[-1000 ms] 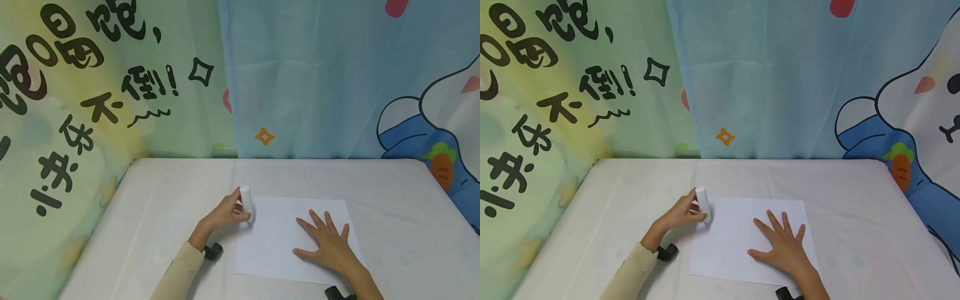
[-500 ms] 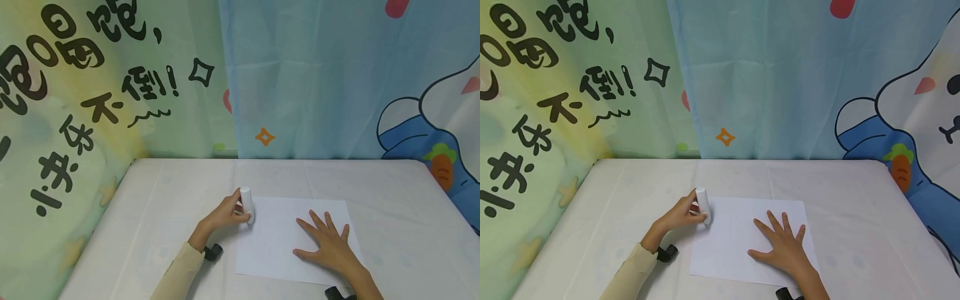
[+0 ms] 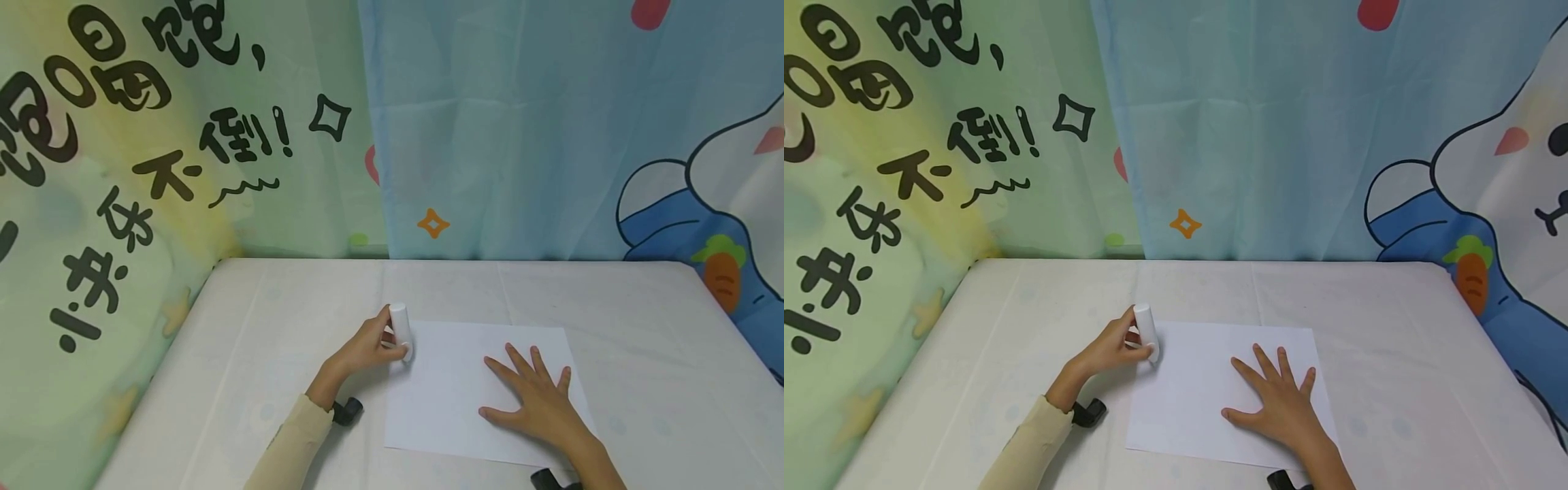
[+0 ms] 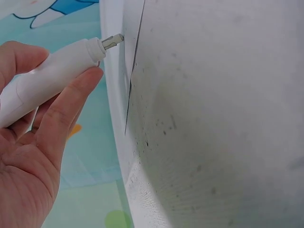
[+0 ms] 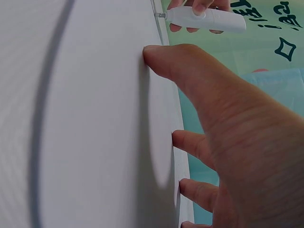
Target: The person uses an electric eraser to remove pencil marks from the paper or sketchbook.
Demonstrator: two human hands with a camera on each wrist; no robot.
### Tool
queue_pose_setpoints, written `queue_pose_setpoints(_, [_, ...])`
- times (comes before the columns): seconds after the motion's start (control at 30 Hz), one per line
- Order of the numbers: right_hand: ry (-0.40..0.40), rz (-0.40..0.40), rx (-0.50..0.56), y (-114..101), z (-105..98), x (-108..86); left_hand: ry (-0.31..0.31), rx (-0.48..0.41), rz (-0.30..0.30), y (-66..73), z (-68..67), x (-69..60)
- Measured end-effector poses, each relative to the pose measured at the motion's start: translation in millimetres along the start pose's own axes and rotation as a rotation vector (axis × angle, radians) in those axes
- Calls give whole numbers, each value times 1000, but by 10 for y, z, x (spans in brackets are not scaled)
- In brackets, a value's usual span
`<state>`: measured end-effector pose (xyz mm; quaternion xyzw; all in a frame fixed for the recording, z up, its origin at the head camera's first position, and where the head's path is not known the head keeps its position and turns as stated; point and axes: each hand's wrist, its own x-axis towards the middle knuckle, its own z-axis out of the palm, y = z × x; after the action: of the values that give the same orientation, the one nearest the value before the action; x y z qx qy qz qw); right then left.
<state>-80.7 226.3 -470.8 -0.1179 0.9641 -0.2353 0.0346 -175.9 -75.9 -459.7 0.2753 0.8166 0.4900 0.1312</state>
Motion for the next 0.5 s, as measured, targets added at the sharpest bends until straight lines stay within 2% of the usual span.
queue_pose_setpoints(0.5, [0,-3,12,20,16,-4,-15,12,-2,18,-14,-4])
